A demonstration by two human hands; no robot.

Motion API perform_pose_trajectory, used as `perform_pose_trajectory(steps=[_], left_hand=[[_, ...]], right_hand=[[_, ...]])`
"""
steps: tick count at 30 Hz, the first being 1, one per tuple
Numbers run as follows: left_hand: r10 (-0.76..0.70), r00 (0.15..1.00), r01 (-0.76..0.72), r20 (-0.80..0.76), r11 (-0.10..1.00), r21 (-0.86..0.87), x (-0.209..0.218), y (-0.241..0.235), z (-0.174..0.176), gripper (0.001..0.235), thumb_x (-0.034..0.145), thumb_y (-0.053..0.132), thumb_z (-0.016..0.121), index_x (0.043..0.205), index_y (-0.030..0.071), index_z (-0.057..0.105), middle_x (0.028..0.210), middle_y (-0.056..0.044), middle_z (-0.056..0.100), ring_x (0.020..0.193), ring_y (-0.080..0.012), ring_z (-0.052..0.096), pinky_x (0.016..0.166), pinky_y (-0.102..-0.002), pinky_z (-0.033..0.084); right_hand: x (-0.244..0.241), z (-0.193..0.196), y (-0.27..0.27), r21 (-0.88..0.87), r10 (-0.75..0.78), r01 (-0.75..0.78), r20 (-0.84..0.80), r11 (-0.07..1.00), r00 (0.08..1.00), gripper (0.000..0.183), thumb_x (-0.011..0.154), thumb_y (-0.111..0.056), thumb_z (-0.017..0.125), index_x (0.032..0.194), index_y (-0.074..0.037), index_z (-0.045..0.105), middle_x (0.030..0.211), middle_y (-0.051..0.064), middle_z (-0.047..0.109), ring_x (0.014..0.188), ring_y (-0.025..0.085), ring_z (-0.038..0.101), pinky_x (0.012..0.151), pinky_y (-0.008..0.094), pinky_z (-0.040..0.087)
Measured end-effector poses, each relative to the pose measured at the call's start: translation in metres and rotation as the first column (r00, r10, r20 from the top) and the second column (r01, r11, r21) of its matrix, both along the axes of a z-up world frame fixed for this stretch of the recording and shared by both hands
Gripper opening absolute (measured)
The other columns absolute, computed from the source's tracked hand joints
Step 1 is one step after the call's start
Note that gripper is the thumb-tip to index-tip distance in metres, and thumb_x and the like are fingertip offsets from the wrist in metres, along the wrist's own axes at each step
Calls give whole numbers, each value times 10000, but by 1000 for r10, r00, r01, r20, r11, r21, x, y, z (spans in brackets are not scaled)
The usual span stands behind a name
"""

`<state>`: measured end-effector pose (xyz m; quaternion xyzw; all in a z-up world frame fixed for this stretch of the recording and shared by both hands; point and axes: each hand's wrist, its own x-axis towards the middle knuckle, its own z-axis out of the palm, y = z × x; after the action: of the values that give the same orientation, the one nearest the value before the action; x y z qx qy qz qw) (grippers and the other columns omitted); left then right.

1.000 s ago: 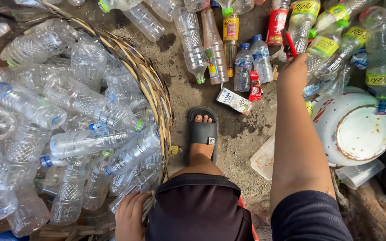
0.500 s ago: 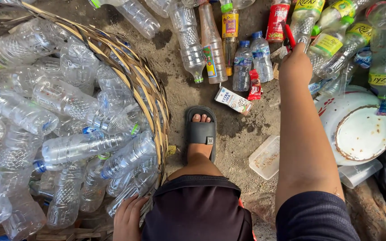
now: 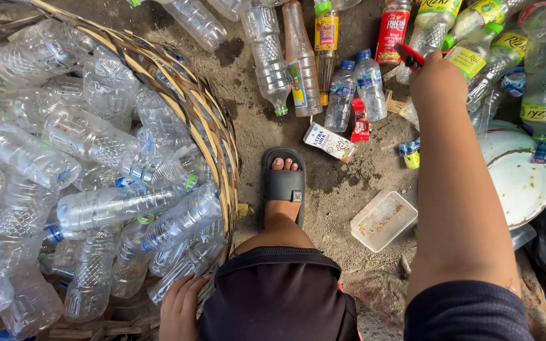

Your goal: The person uses a red utility knife to cut and peel labels off plastic bottles. They pick up bottles from a woven basket and the ground, remove the labels, and place the bottles back into the basket.

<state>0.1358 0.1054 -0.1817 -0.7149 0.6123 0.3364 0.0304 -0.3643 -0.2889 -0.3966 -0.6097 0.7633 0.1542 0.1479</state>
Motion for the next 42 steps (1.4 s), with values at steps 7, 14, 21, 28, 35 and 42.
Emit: perform_pose_trajectory(steps=[7, 14, 21, 28, 35, 42], left_hand=[[16, 998, -17, -68, 1000, -14, -4, -10, 7, 428, 856, 201, 557, 1277, 145, 611, 1300, 45, 687, 1360, -228, 544, 1200, -493, 338], [55, 993, -57, -99, 998, -12, -14, -28, 25, 562, 791, 269, 626, 1326, 104, 583, 1338, -18, 655, 1390, -282, 509, 1202, -529, 310], [-10, 988, -2, -155, 997, -72, -11, -36, 28, 550, 847, 318, 582, 1315, 30, 569, 1346, -95, 637, 1362, -344, 526, 1160, -528, 359], [-4, 985, -17, -171, 993, -120, -15, -40, 33, 548, 857, 285, 555, 1341, 27, 552, 1336, -117, 616, 1347, -350, 523, 1139, -502, 384], [-23, 986, -3, -167, 988, -155, -15, -42, 31, 547, 877, 291, 554, 1349, 14, 537, 1351, -124, 599, 1346, -355, 514, 1148, -491, 381], [-31, 989, 12, -146, 992, -129, -15, -41, 33, 554, 899, 311, 527, 1374, 27, 518, 1389, -120, 576, 1375, -363, 484, 1149, -510, 369]], right_hand=[[20, 53, 53, 105, 19, -16, -20, 994, 1000, 270, 1036, -234, 610, 1130, 17, 644, 899, 252, 741, 761, 458, 726, 642, 534, 578], [15, 64, 90, 180, 56, -53, -14, 982, 998, 286, 1043, -224, 567, 1162, 33, 597, 870, 252, 737, 746, 470, 715, 622, 550, 562], [20, 74, 123, 469, -19, 48, -67, 882, 998, 328, 940, -275, 652, 1208, -88, 676, 986, 206, 766, 889, 414, 738, 735, 529, 586], [-18, 85, 169, 232, -584, 547, 484, 804, 652, 248, 1073, -283, 573, 1243, -109, 618, 928, 108, 681, 818, 283, 677, 694, 410, 534], [24, 70, 200, 726, -392, 302, 617, 618, -682, 191, 925, -134, 778, 1076, -72, 679, 1069, 77, 708, 1088, 271, 663, 1006, 471, 538], [49, 36, 188, 701, -86, 233, 388, 674, -918, 247, 961, -39, 739, 1145, -201, 714, 948, 9, 743, 925, 162, 681, 951, 374, 570]])
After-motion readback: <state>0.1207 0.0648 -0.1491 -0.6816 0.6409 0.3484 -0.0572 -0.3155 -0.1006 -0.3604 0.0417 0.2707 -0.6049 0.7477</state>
